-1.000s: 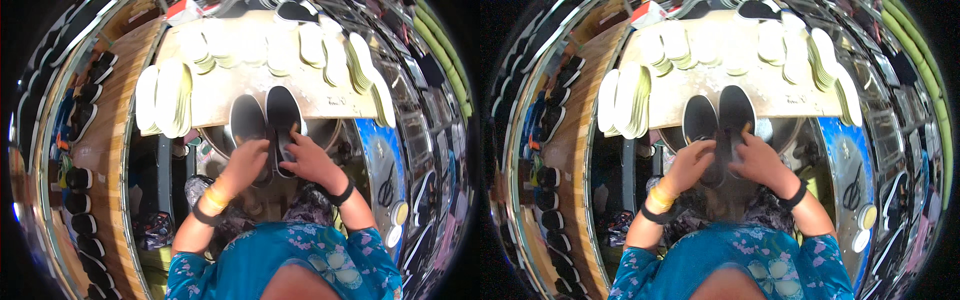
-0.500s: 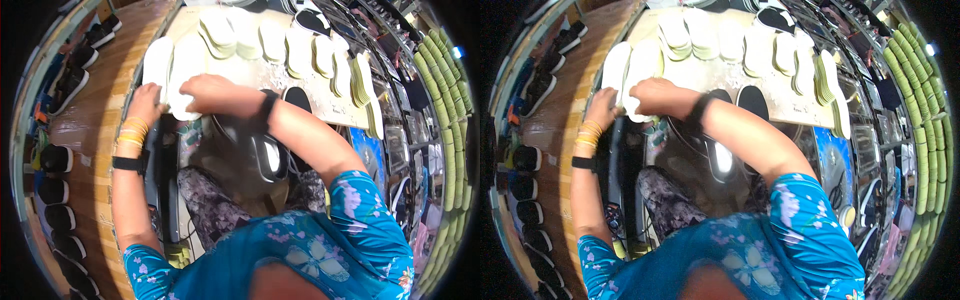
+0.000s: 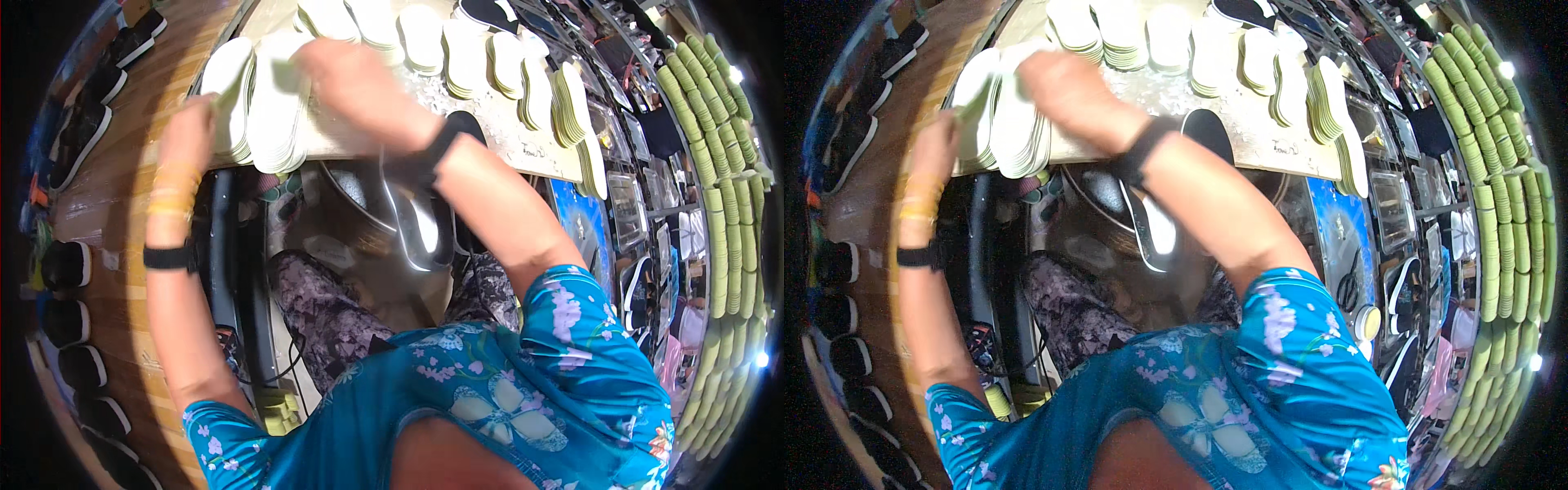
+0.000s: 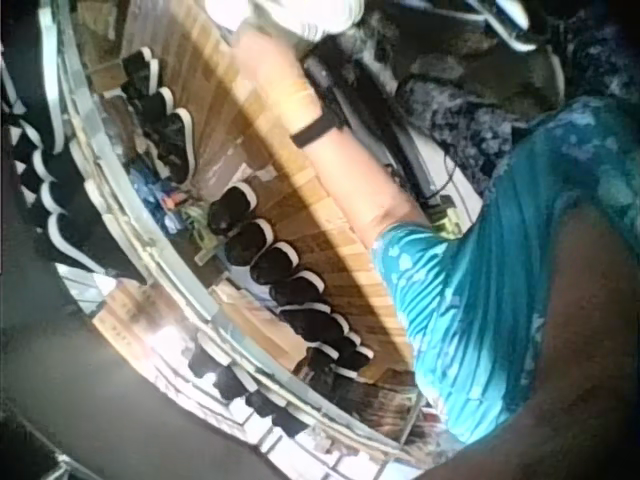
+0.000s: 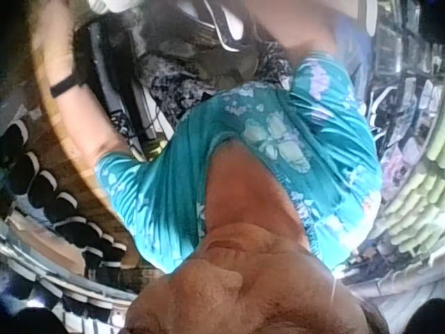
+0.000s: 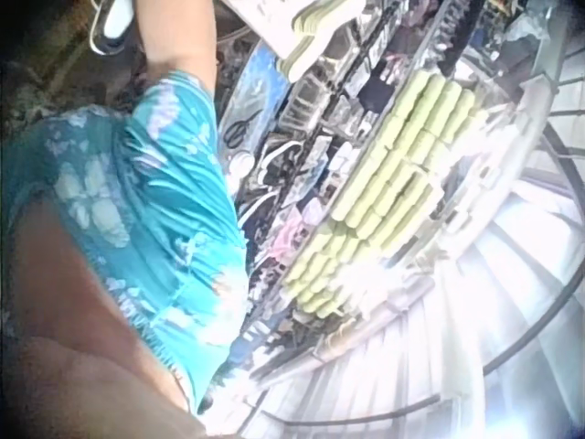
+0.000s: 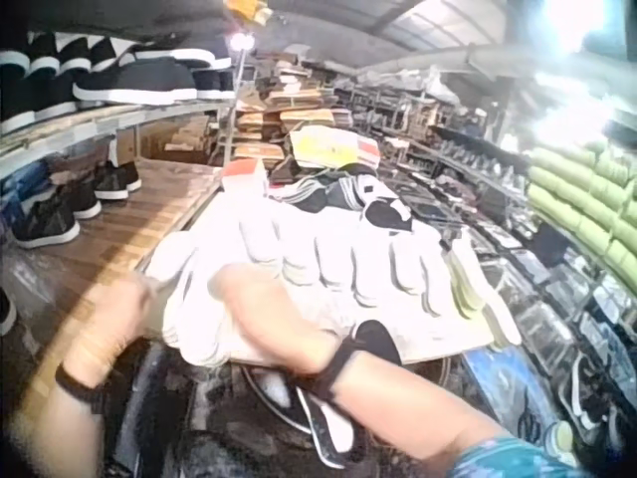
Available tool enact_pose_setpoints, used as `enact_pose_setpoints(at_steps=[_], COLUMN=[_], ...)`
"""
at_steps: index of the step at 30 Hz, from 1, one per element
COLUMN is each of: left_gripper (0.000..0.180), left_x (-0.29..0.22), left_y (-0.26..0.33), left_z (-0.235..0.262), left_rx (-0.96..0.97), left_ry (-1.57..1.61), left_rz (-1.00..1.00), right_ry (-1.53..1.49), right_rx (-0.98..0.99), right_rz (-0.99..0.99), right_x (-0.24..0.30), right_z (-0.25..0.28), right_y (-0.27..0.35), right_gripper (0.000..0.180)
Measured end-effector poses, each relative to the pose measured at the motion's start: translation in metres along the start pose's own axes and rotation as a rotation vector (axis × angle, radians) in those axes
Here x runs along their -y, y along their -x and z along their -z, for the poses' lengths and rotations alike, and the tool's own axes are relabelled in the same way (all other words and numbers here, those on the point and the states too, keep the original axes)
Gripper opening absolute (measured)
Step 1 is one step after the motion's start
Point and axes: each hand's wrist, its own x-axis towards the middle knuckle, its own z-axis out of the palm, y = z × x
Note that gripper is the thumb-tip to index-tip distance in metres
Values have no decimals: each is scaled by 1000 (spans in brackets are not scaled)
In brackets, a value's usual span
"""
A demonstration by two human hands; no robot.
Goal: The person trims the edges of shoes using shears, places them on a rack, and inserts insoles into other shoes by hand. They then trim more shoes with shears, insert additional insoles, and place the finished shoes onto a moving conveyor.
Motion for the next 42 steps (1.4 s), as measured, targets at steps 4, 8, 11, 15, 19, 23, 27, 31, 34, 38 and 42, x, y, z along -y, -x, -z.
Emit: enact_pose_setpoints(at_steps=[4,8,11,15,19,23,27,31,34,38,42], left_gripper=[25,29,31,26,18,29,44,42,39,36,38], left_x=[-55,-88,-114,-150,-245,-308,-321,-316,-303,-290,-271], left_y=[33,112,154,177,193,202,188,194,194,206,199], left_z=[61,100,101,105,89,90,86,79,71,71,30], left_rx=[-364,-369,-332,16,50,360,473,524,471,612,463], left_ry=[471,1168,1158,1041,445,305,54,48,60,52,-85], left_rz=[227,357,559,544,31,-398,-433,-428,-593,-636,-726], right_ry=[-314,-401,-437,-170,371,261,247,308,249,206,206], right_rx=[-635,-831,-799,-686,-364,-194,-74,2,218,236,49], right_rz=[-408,-651,-822,-931,-355,140,302,217,186,157,268], right_x=[-10,-14,-13,25,51,76,83,75,92,82,57], right_z=[151,258,291,268,234,208,186,175,181,181,166], right_y=[53,170,249,278,276,273,283,286,293,290,280], right_gripper=[19,19,21,26,15,12,17,27,26,26,23])
